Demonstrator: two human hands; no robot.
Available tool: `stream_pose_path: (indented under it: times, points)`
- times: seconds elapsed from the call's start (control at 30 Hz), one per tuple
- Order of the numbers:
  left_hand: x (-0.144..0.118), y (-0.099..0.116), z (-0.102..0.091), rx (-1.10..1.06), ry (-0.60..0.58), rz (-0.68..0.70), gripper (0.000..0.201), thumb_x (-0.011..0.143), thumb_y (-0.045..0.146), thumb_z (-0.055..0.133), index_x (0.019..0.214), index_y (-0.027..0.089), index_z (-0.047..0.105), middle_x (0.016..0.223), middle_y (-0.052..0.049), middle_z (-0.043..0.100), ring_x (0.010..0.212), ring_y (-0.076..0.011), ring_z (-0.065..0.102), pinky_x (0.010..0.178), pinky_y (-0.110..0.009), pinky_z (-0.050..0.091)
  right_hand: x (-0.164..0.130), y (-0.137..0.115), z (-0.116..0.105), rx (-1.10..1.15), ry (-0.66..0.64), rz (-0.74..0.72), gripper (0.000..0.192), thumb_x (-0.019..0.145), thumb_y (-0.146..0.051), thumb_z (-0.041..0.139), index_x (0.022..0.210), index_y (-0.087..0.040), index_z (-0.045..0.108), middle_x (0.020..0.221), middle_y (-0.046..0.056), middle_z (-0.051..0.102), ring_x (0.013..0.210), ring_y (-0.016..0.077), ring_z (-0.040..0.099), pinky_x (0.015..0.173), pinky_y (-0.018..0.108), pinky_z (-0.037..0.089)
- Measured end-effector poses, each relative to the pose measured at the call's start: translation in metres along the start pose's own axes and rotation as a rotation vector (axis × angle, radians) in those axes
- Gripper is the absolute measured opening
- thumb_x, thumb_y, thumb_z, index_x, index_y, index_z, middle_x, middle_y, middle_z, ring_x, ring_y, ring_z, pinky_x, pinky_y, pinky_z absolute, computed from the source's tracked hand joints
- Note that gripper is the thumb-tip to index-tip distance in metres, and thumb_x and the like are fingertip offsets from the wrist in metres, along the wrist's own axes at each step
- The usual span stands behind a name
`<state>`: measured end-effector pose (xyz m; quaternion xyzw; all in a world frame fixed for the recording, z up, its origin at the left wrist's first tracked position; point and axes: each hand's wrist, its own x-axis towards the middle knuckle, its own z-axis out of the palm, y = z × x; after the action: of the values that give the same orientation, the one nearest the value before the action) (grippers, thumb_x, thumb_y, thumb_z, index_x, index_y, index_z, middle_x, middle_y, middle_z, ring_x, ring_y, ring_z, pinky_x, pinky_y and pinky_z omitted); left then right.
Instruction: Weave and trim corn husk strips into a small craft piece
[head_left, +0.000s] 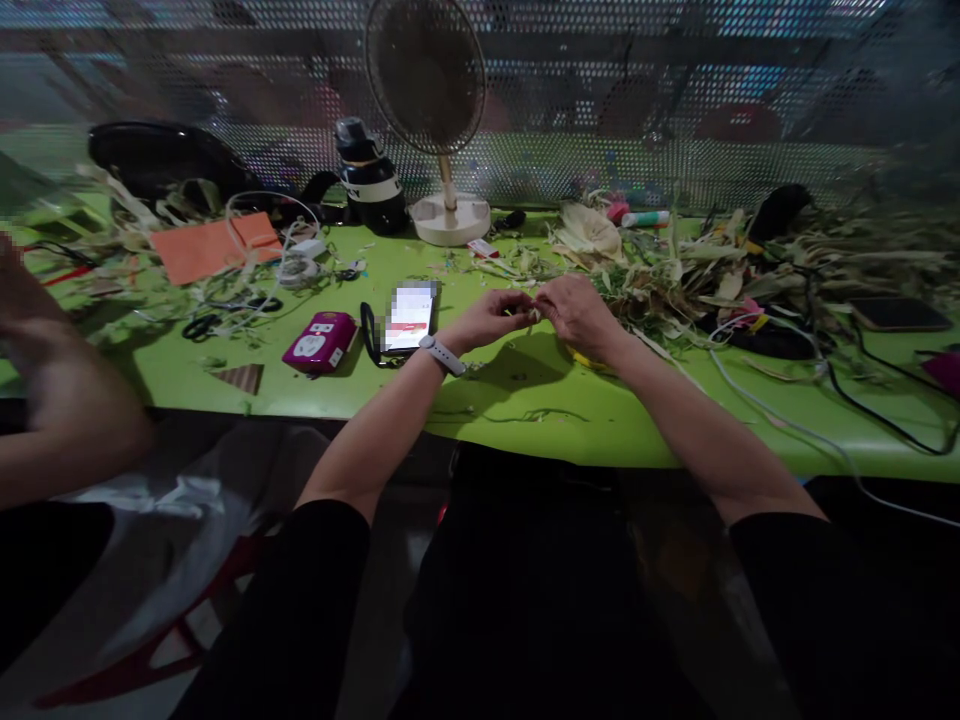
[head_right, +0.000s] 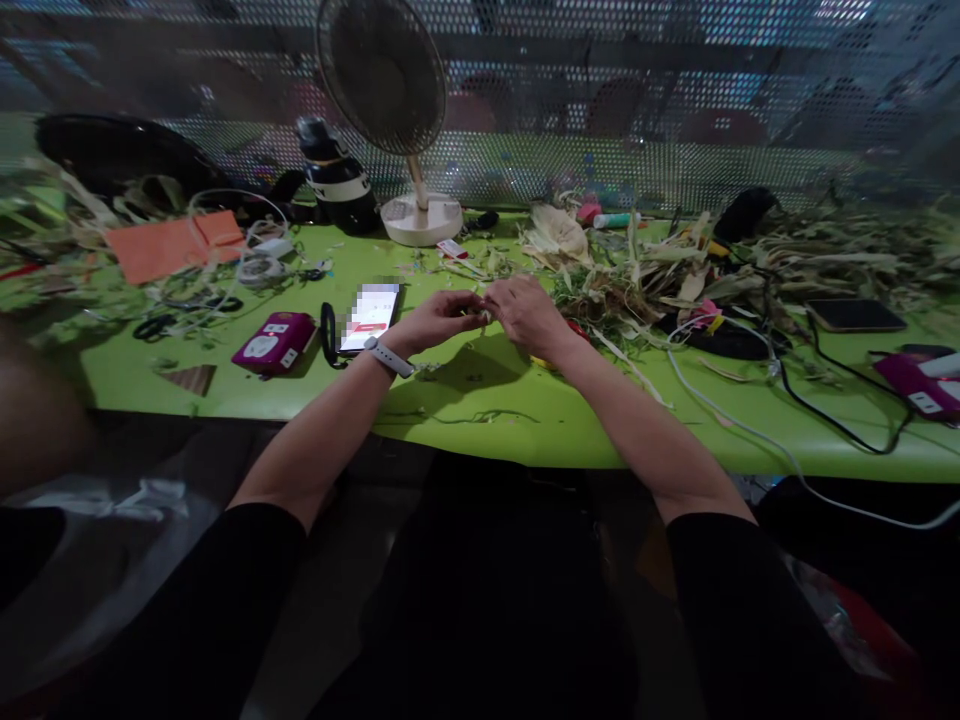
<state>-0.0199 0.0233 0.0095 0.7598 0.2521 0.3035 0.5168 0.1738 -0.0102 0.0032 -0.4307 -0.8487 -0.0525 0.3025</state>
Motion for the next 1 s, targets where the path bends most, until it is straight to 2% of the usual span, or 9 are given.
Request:
stream_pose_path:
  times: [0.1,0.2,0.33,0.47,0.63,0.8,1.0]
  points:
    - [-0.001,0.002,0.003,-0.124,0.071,-0.003,0.019,0.075,0.022,0.075,0.09,0.015,0.067,0.089,-0.004,0.069,0.083,-0.0121,0.064,0.084,-0.03,0.051,-0.002,0.0,0.003,0.134,0.087,0.125,0.037,0.098,-0.053,0.038,0.096,-0.023,0.059,0.088,0.009,0.063,0.086,0.0245,0.057,0.086,0.043,0.045]
    - [-0.003,0.004,0.005,-0.29,0.058,-0.113,0.02,0.079,0.023,0.073,0.095,0.017,0.062,0.086,-0.003,0.069,0.081,-0.0134,0.068,0.085,-0.035,0.054,-0.003,-0.004,0.004,0.241,0.153,0.201,0.039,0.097,-0.058,0.038,0.096,-0.024,0.058,0.089,0.007,0.063,0.085,0.0231,0.057,0.081,0.04,0.047]
    - [-0.005,0.007,0.007,-0.468,0.084,-0.248,0.023,0.081,0.022,0.073,0.099,0.017,0.059,0.082,-0.003,0.07,0.077,-0.0147,0.071,0.088,-0.041,0.055,-0.003,-0.01,0.003,0.271,0.204,0.216,0.04,0.096,-0.059,0.039,0.094,-0.025,0.058,0.089,0.007,0.063,0.085,0.0223,0.058,0.079,0.038,0.048]
    - [-0.004,0.008,0.008,-0.583,0.081,-0.328,0.014,0.082,0.022,0.072,0.085,0.015,0.06,0.075,-0.002,0.067,0.075,-0.0153,0.07,0.089,-0.043,0.055,-0.002,-0.013,0.0,0.261,0.23,0.211,0.037,0.097,-0.057,0.041,0.091,-0.025,0.058,0.089,0.006,0.064,0.084,0.0222,0.059,0.08,0.038,0.048]
    - [-0.002,0.006,0.013,-0.702,0.132,-0.243,0.016,0.08,0.025,0.072,0.083,0.017,0.059,0.079,0.0,0.067,0.074,-0.0117,0.066,0.091,-0.041,0.055,-0.003,-0.018,-0.003,0.293,0.272,0.26,0.036,0.096,-0.056,0.043,0.093,-0.025,0.059,0.085,0.006,0.064,0.08,0.0208,0.059,0.079,0.037,0.048]
    - [-0.001,0.0,0.02,-0.578,0.198,-0.086,0.025,0.071,0.024,0.081,0.084,0.018,0.06,0.086,0.003,0.066,0.078,-0.0085,0.064,0.088,-0.033,0.054,-0.002,-0.024,0.001,0.432,0.305,0.358,0.037,0.093,-0.06,0.048,0.098,-0.025,0.058,0.082,0.003,0.063,0.075,0.0191,0.059,0.073,0.035,0.049]
    - [0.003,-0.002,0.015,-0.499,0.267,-0.073,0.023,0.073,0.027,0.079,0.081,0.015,0.061,0.078,0.003,0.064,0.07,-0.0053,0.06,0.082,-0.026,0.054,0.003,-0.011,-0.001,0.7,0.317,0.474,0.044,0.083,-0.066,0.06,0.1,-0.026,0.056,0.064,-0.003,0.057,0.059,0.0149,0.057,0.061,0.031,0.05]
